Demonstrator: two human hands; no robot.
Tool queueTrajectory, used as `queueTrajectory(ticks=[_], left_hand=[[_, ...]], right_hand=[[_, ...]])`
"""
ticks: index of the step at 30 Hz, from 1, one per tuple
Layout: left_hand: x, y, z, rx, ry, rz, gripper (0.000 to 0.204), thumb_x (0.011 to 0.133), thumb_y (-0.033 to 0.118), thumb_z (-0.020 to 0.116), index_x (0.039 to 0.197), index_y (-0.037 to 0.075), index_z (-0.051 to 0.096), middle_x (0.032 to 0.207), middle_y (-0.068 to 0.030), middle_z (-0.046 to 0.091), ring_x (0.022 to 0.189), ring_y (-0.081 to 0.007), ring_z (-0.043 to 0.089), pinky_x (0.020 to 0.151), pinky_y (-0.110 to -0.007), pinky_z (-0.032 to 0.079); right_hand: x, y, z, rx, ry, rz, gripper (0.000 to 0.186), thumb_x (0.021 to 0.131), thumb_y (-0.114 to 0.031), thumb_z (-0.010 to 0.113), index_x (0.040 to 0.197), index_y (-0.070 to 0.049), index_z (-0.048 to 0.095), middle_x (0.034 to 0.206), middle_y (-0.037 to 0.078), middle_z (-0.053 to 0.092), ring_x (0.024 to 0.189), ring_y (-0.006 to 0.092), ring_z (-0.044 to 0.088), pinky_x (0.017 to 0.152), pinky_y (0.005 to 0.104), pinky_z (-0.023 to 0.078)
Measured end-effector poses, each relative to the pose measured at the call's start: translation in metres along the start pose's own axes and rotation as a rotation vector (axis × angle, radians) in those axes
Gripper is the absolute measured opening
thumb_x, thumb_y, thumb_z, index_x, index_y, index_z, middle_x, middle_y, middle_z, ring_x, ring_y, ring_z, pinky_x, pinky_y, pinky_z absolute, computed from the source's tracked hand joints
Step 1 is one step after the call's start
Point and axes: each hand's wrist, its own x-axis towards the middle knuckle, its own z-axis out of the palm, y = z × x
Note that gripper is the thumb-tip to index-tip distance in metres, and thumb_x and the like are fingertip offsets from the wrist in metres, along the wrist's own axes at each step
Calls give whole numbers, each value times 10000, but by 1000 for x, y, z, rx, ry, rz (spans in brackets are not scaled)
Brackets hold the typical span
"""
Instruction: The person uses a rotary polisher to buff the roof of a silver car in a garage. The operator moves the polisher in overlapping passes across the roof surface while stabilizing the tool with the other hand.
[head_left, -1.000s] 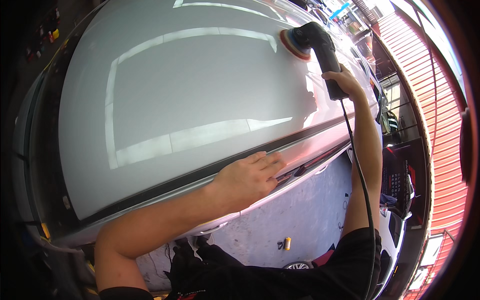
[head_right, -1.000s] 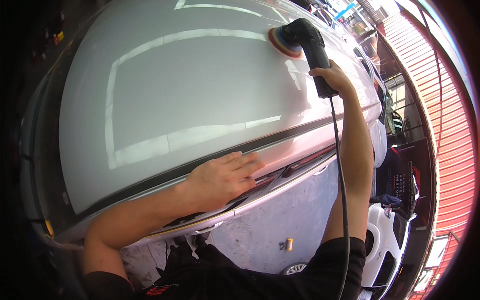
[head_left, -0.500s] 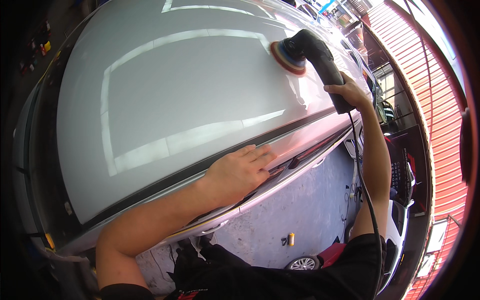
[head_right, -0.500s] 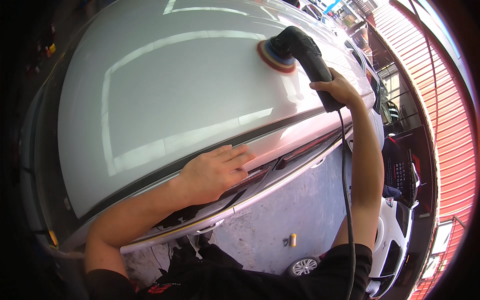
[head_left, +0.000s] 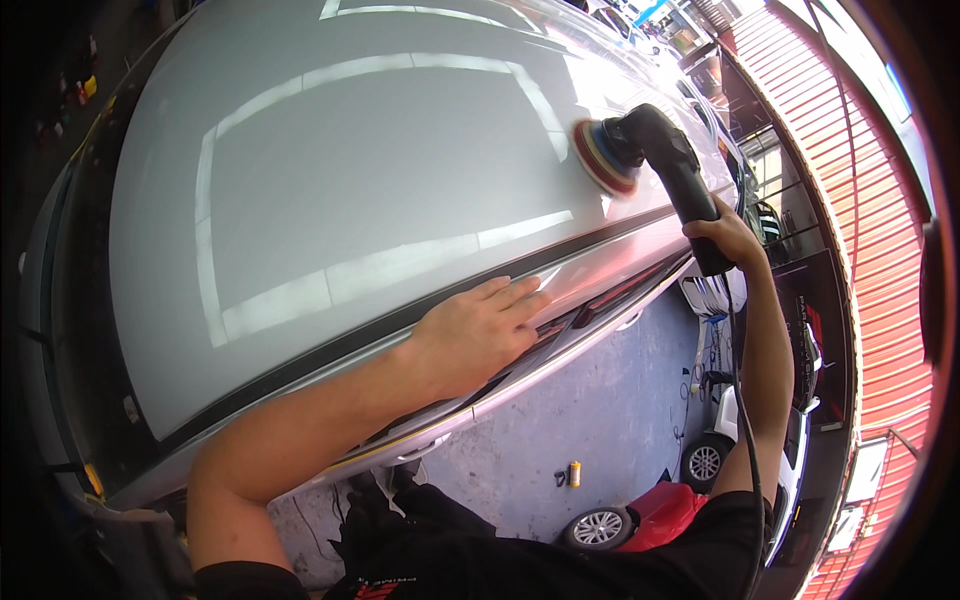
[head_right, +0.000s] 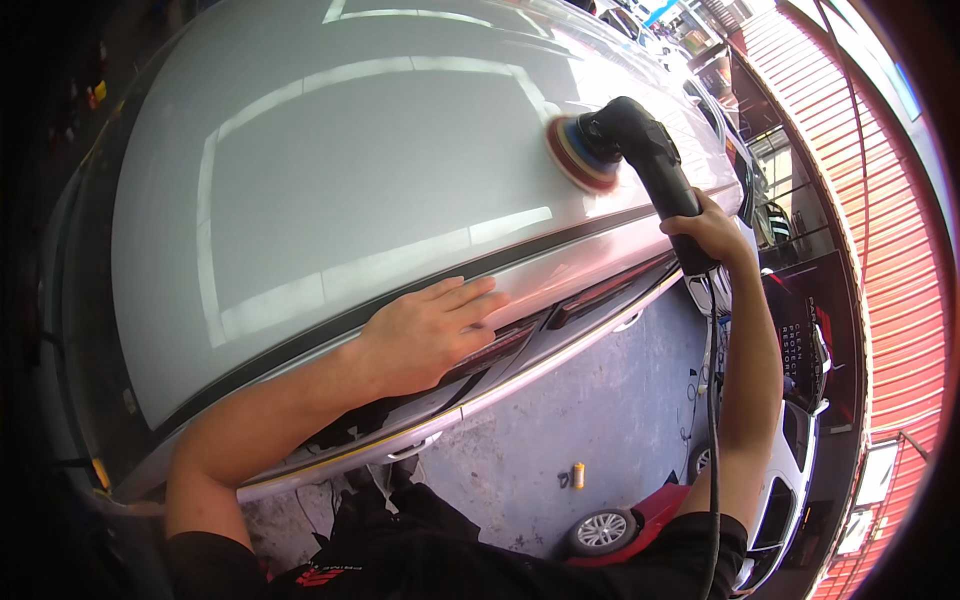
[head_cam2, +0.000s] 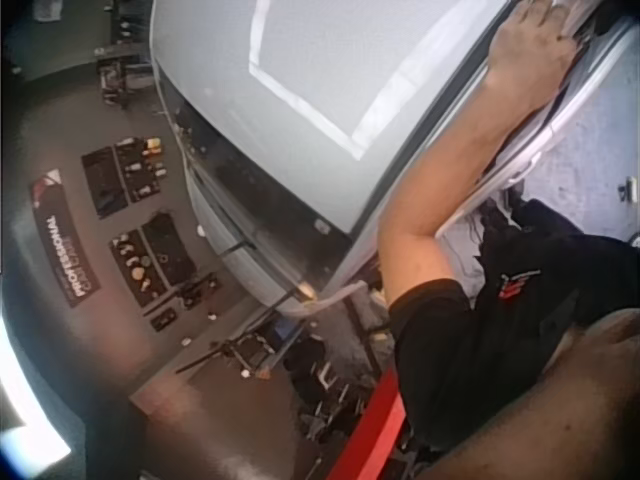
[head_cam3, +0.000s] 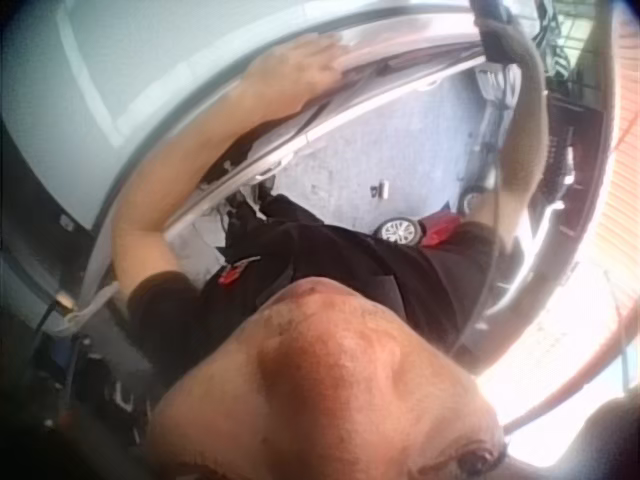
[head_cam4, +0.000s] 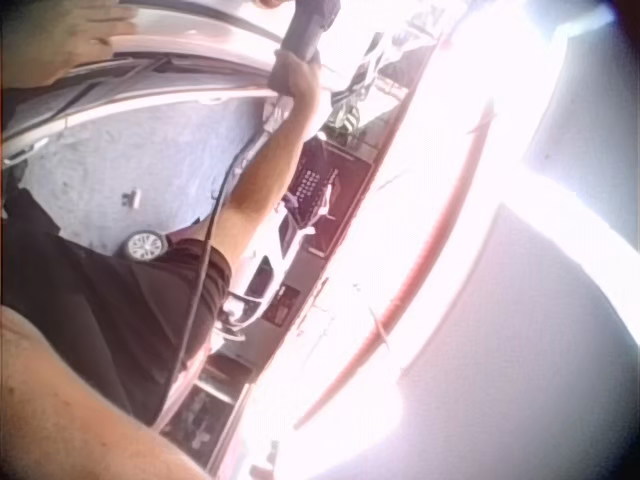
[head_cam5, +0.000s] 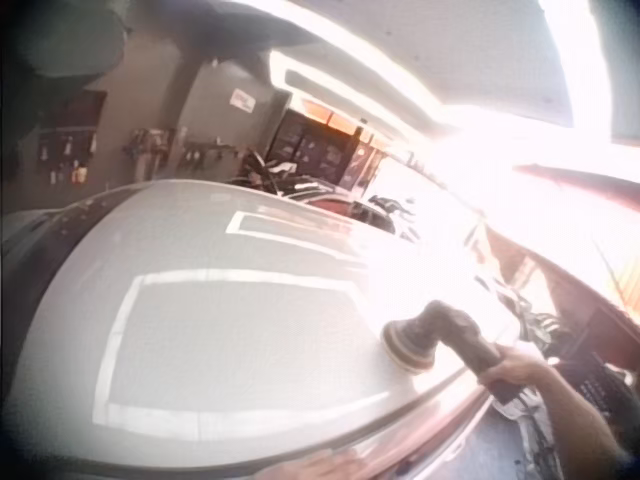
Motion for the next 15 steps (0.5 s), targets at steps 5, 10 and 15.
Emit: queueTrajectory(ticks=[5, 10, 15], left_hand=[[1, 1, -1, 4, -8, -12, 233, 903, 118, 639, 1113, 81, 733, 1502, -118, 550, 1458, -299, 471, 1208, -428, 396], [1, 0, 1, -6, 4, -9, 232, 899, 117, 637, 1108, 78, 730, 1499, -120, 552, 1450, -309, 480, 1200, -429, 410], [1, -1, 1, 23, -1, 0, 225, 895, 116, 639, 1098, 80, 729, 1492, -118, 558, 1448, -303, 483, 1194, -427, 418]], right_hand=[[3, 17, -12, -50, -1, 70, 801, 671, -346, 833, 1361, -13, 603, 1033, 155, 714, 857, 235, 696, 805, 352, 543], [10, 25, -19, 77, -28, 134, 733, 715, -324, 818, 1338, 4, 613, 977, 129, 702, 798, 213, 684, 755, 341, 548], [8, 23, -20, 118, -26, 165, 668, 744, -310, 809, 1299, 10, 620, 948, 112, 687, 762, 195, 664, 724, 334, 545]])
